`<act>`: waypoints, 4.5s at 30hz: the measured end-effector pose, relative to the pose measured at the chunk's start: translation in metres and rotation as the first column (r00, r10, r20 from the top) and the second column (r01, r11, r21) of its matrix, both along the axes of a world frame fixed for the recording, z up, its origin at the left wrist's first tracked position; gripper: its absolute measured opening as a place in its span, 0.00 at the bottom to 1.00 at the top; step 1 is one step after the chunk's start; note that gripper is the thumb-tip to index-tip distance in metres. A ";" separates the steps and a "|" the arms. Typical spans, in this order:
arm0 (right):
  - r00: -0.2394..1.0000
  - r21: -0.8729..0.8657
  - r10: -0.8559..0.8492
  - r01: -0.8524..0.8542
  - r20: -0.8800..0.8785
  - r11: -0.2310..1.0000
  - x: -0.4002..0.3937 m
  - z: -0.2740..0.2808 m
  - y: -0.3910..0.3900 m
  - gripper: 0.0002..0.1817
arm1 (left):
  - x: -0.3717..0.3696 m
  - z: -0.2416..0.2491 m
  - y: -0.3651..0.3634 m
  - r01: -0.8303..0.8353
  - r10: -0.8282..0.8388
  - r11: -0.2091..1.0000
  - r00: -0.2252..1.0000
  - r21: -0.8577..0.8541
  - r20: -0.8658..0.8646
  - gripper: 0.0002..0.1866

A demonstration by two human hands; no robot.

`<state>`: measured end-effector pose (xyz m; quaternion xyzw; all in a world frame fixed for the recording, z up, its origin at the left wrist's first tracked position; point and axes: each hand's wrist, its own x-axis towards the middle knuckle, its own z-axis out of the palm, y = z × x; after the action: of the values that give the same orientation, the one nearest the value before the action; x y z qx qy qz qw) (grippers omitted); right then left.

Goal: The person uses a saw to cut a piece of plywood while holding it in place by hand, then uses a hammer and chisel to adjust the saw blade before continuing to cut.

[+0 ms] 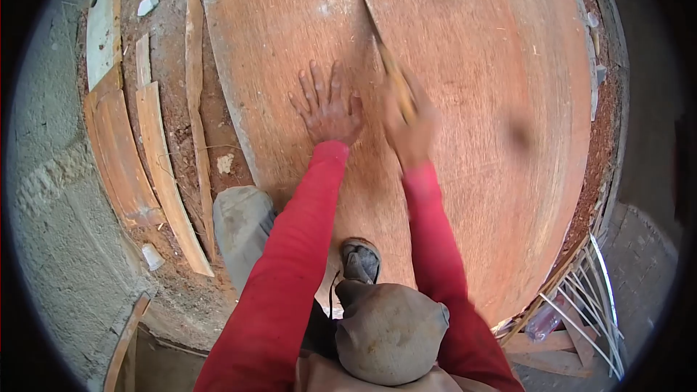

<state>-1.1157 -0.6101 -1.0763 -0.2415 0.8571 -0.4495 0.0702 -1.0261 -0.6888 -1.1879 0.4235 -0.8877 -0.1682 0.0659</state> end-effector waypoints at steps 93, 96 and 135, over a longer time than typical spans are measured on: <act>0.997 0.013 -0.014 0.013 0.073 1.000 0.064 0.045 0.096 0.21 | 0.000 -0.007 0.003 -0.007 0.007 0.999 1.000 -0.034 -0.006 0.37; 1.000 0.041 0.002 -0.003 0.026 0.999 0.082 0.060 0.122 0.20 | 0.002 -0.009 0.000 -0.007 0.007 0.999 1.000 -0.051 0.014 0.37; 0.994 -0.026 0.008 -0.011 -0.112 1.000 0.033 -0.010 0.057 0.21 | 0.003 -0.005 0.002 0.015 -0.018 0.998 0.999 -0.066 -0.050 0.37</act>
<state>-1.0829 -0.5526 -1.0861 -0.2713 0.8525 -0.4463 0.0208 -1.0228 -0.6868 -1.1930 0.4093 -0.8943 -0.1502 0.1008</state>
